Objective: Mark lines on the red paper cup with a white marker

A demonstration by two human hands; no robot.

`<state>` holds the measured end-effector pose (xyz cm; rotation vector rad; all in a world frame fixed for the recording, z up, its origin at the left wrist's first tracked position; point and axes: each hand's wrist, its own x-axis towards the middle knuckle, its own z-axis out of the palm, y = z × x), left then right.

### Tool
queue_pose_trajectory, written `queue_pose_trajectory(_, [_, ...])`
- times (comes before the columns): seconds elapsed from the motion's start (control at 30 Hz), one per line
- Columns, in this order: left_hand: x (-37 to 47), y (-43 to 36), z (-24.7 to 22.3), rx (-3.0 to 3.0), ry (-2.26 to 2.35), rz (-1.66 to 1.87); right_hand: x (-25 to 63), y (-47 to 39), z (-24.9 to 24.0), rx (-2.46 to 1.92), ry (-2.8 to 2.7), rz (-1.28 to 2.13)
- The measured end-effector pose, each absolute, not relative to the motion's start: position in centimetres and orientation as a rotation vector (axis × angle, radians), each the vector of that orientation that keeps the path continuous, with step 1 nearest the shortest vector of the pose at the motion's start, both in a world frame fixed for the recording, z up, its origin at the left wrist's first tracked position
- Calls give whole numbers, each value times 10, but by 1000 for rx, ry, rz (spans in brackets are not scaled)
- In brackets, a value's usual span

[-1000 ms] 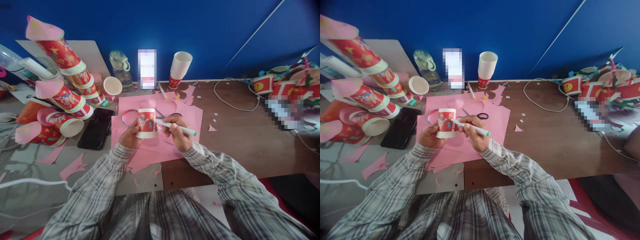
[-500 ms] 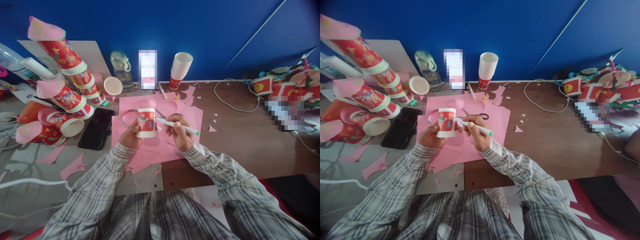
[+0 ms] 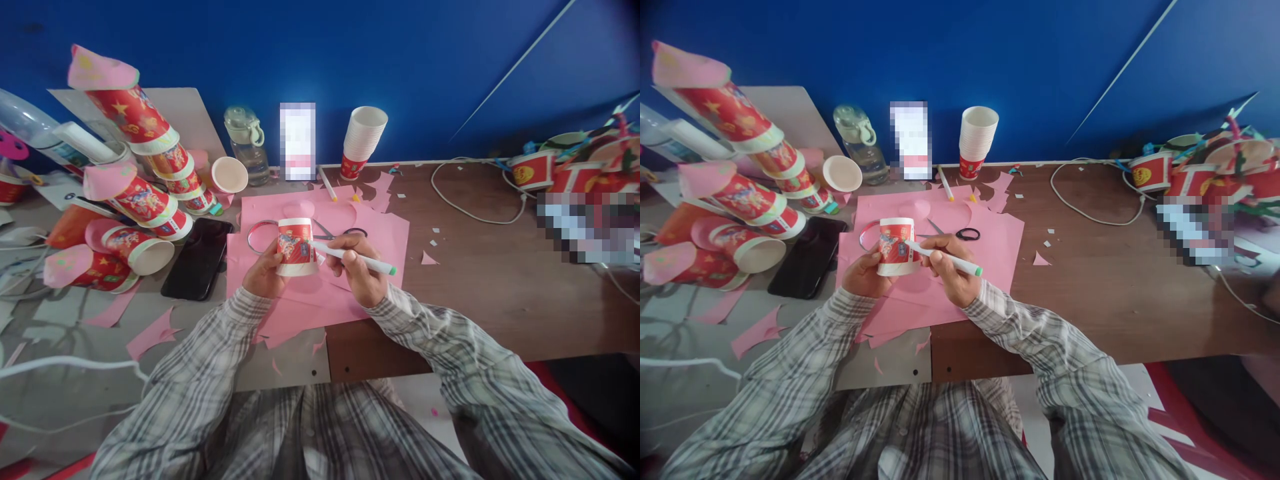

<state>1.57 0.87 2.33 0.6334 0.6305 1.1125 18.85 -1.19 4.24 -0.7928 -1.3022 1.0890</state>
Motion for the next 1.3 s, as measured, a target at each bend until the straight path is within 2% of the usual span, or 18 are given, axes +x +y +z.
queue_pose_trajectory(1.3, [12,9,14,556,558,1110,193,-14,35,-803,-1253,1092])
